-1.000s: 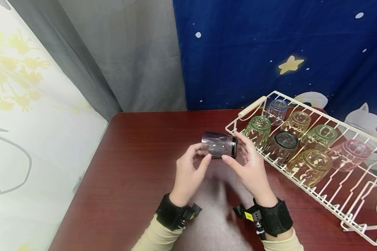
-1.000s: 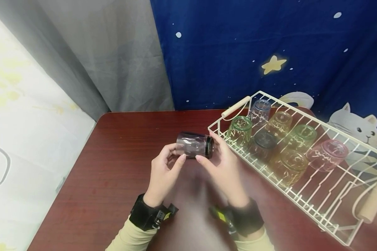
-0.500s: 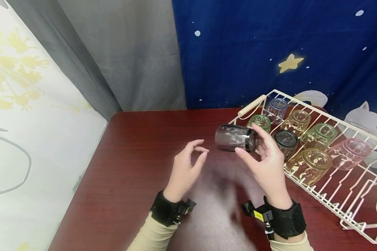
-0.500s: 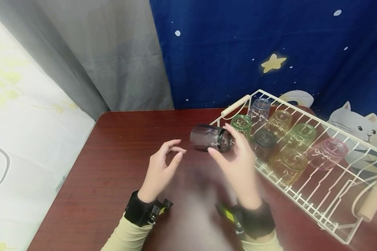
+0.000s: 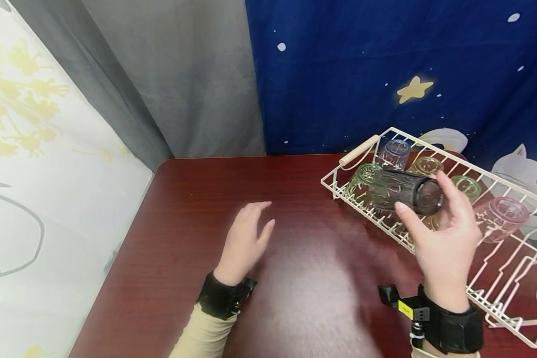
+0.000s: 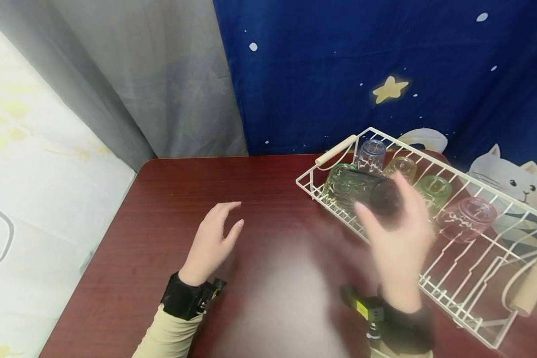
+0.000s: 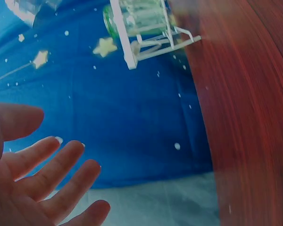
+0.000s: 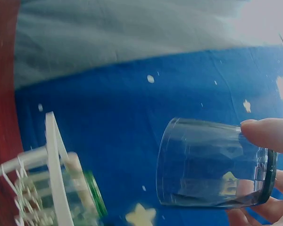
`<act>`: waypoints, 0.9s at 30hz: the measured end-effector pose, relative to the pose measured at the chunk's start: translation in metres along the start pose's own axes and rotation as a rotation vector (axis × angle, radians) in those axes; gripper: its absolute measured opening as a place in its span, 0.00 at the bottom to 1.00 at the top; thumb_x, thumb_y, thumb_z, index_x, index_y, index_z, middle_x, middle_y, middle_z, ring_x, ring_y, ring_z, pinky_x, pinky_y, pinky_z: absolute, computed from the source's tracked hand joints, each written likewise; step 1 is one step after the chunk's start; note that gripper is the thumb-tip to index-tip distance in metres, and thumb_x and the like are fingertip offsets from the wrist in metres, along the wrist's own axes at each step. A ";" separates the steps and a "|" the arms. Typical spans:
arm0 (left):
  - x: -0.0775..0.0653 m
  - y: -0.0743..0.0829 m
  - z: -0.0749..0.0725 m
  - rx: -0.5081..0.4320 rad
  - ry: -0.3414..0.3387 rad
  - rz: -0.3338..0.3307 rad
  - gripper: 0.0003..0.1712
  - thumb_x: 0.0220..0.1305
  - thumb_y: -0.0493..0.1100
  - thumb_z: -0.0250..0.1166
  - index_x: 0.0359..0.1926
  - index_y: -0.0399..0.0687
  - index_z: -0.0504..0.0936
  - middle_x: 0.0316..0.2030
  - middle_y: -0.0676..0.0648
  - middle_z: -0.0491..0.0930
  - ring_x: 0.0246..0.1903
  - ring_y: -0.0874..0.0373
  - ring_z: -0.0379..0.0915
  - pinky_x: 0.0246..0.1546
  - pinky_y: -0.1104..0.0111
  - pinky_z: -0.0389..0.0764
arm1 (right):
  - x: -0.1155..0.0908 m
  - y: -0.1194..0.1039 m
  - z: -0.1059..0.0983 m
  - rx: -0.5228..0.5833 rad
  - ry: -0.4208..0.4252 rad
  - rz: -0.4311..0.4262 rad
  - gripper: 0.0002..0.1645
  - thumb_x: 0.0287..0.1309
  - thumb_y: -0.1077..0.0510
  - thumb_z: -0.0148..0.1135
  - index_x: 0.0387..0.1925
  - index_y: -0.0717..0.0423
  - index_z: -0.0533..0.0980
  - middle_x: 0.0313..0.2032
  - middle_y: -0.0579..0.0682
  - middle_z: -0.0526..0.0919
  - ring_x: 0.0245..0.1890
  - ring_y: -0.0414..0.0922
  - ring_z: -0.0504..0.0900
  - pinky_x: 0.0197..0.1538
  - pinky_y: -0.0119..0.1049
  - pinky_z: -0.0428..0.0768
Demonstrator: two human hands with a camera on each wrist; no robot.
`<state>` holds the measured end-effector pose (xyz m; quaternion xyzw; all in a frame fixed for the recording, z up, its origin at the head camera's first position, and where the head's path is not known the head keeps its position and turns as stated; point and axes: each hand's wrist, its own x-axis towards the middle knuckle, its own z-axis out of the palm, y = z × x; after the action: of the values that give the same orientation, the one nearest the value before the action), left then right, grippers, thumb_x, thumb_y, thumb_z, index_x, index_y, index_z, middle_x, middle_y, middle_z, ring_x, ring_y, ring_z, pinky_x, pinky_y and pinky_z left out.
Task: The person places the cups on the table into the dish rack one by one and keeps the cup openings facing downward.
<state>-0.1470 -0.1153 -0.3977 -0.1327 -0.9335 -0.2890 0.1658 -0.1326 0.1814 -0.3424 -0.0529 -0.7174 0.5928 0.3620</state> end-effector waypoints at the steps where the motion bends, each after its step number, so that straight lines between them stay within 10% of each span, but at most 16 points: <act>1: -0.001 -0.003 0.000 0.009 -0.005 0.001 0.22 0.67 0.44 0.61 0.61 0.47 0.74 0.55 0.47 0.79 0.59 0.53 0.73 0.62 0.59 0.74 | 0.001 0.000 -0.004 -0.040 0.025 0.000 0.43 0.39 0.78 0.70 0.61 0.56 0.74 0.51 0.38 0.78 0.53 0.36 0.78 0.61 0.20 0.74; 11: -0.013 -0.028 -0.007 0.055 -0.046 -0.017 0.19 0.65 0.44 0.62 0.56 0.48 0.77 0.52 0.48 0.81 0.57 0.51 0.75 0.60 0.58 0.76 | 0.004 0.005 -0.040 -0.186 0.227 0.034 0.42 0.37 0.73 0.72 0.59 0.50 0.76 0.50 0.36 0.75 0.38 0.26 0.76 0.39 0.14 0.73; 18: -0.023 -0.042 -0.010 0.063 -0.094 -0.094 0.19 0.66 0.45 0.62 0.56 0.48 0.78 0.53 0.47 0.80 0.58 0.51 0.74 0.60 0.56 0.76 | 0.007 0.016 -0.058 -0.076 0.297 0.106 0.41 0.41 0.76 0.67 0.60 0.53 0.73 0.52 0.41 0.76 0.51 0.34 0.77 0.55 0.22 0.75; 27: -0.030 -0.048 -0.009 0.010 -0.149 -0.134 0.19 0.67 0.46 0.61 0.57 0.49 0.77 0.54 0.49 0.79 0.59 0.52 0.74 0.60 0.56 0.76 | 0.008 0.026 -0.086 -0.415 0.337 0.350 0.41 0.54 0.56 0.66 0.68 0.31 0.62 0.67 0.35 0.66 0.64 0.29 0.64 0.69 0.22 0.60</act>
<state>-0.1342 -0.1635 -0.4260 -0.0901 -0.9514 -0.2843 0.0767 -0.0975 0.2624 -0.3588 -0.3459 -0.7330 0.4699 0.3497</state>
